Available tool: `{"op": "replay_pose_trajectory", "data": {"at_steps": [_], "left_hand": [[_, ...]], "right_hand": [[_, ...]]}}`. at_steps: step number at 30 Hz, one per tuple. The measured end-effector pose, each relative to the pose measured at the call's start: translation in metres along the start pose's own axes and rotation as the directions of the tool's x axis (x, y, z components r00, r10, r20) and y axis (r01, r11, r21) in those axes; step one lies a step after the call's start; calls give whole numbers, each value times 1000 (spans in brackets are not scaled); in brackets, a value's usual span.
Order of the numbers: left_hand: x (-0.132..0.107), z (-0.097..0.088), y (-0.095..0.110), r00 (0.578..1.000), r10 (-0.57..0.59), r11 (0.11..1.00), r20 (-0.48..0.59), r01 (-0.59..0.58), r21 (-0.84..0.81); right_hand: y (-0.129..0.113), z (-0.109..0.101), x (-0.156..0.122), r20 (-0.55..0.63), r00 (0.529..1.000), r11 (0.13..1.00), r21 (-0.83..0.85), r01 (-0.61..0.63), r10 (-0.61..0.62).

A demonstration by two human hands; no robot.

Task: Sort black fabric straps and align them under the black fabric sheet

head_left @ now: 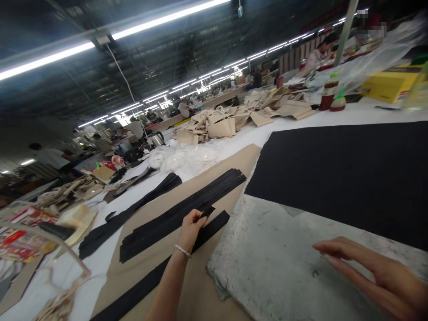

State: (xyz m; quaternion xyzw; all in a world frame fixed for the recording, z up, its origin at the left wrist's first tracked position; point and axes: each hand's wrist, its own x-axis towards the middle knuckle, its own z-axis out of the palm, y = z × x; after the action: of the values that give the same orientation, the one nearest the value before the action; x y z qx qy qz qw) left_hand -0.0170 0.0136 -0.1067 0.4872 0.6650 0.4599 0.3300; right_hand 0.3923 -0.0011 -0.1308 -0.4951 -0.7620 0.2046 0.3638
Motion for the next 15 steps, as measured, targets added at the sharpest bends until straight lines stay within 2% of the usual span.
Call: {"op": "replay_pose_trajectory", "data": {"at_steps": [2,4,6,8,11,13,15], "left_hand": [[-9,0,14,997,23,998,68,-19,-56],[-22,5,31,987,50,994,151,-35,-100],[-38,14,48,968,68,991,243,-37,-131],[-56,27,63,939,79,987,334,-26,-161],[-75,46,79,907,98,978,410,-11,-209],[-79,54,83,904,95,975,416,-1,-221],[-79,57,83,896,69,971,439,41,-236]], "right_hand": [[-29,11,13,163,984,990,112,-84,65],[-62,23,26,309,944,964,196,-180,113],[-91,38,39,379,918,939,260,-224,114],[-109,53,47,393,915,908,344,-238,91],[-107,71,51,409,910,877,412,-247,64],[-89,78,52,419,906,875,414,-251,62],[-64,78,51,373,924,880,405,-249,90]]}}
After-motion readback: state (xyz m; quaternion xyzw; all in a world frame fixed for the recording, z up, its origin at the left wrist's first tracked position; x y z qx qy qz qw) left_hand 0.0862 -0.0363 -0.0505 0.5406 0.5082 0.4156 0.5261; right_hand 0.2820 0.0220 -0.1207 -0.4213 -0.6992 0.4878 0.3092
